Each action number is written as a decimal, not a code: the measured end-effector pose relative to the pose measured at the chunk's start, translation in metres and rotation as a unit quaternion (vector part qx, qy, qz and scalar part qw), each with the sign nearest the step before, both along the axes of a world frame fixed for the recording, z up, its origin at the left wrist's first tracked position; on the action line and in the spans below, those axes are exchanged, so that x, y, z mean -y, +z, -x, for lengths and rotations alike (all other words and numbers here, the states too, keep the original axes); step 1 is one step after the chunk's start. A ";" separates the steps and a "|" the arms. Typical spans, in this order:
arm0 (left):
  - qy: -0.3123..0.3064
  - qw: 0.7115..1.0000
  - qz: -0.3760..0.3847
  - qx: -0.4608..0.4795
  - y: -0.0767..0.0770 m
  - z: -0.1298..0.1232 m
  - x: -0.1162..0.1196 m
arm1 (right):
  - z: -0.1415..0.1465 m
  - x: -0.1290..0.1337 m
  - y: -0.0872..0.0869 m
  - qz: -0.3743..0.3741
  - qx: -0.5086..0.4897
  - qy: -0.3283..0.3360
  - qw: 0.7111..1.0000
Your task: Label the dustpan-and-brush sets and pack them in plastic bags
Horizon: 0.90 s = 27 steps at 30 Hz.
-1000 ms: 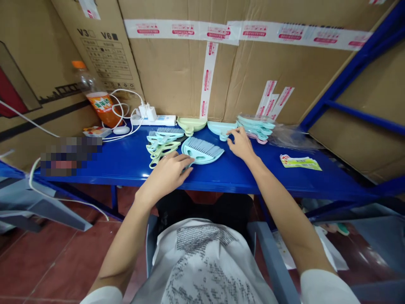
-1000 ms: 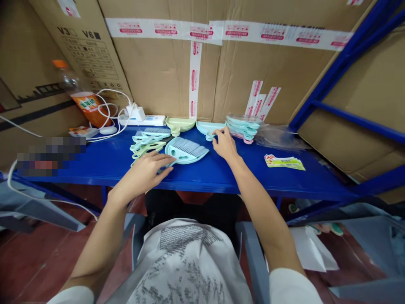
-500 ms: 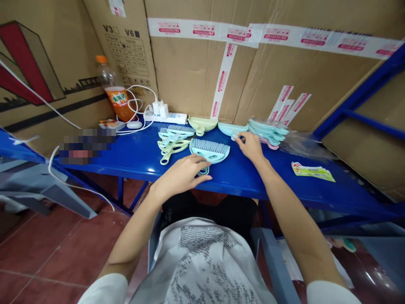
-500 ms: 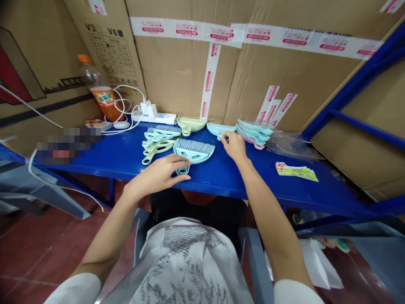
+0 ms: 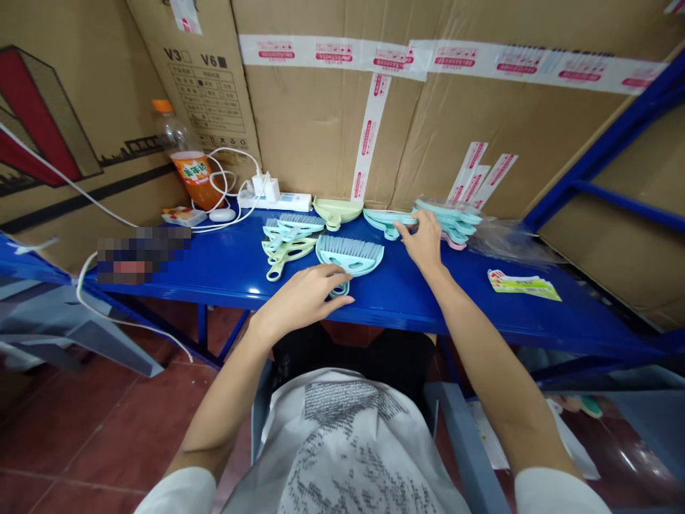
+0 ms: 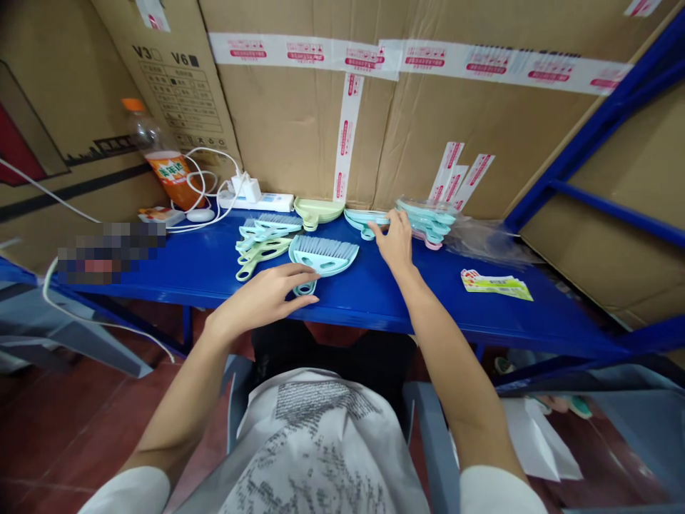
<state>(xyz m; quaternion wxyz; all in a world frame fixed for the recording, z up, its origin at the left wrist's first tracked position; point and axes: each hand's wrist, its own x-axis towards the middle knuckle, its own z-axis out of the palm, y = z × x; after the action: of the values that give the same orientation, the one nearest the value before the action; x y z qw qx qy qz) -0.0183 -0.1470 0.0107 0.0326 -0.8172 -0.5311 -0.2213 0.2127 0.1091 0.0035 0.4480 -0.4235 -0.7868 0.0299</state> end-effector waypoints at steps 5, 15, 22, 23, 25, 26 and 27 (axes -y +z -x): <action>0.004 1.000 -0.002 -0.006 0.000 -0.001 0.000 | 0.000 0.011 0.015 -0.045 -0.043 -0.017 0.998; 0.002 1.000 0.016 -0.009 0.004 0.001 -0.001 | -0.081 0.141 0.021 -0.308 0.049 -0.051 0.949; -0.003 1.000 0.014 -0.008 0.002 0.001 -0.004 | -0.117 0.178 -0.029 -0.327 0.202 -0.029 0.923; -0.002 1.000 0.012 -0.009 0.002 0.001 -0.003 | -0.115 0.176 -0.031 -0.314 0.213 -0.024 0.925; -0.001 1.000 0.008 -0.011 0.002 0.002 -0.003 | -0.114 0.172 -0.029 -0.284 0.223 -0.013 0.933; -0.001 1.000 0.006 -0.012 0.002 0.002 -0.002 | -0.114 0.171 -0.026 -0.267 0.223 -0.004 0.938; -0.002 1.000 0.005 -0.012 0.002 0.002 -0.002 | -0.114 0.171 -0.021 -0.250 0.217 0.006 0.944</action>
<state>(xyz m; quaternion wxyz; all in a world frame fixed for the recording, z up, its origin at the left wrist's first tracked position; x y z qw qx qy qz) -0.0202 -0.1448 0.0131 0.0345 -0.8212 -0.5297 -0.2093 0.3267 -0.0623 -0.0173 0.3577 -0.2896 -0.8496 -0.2576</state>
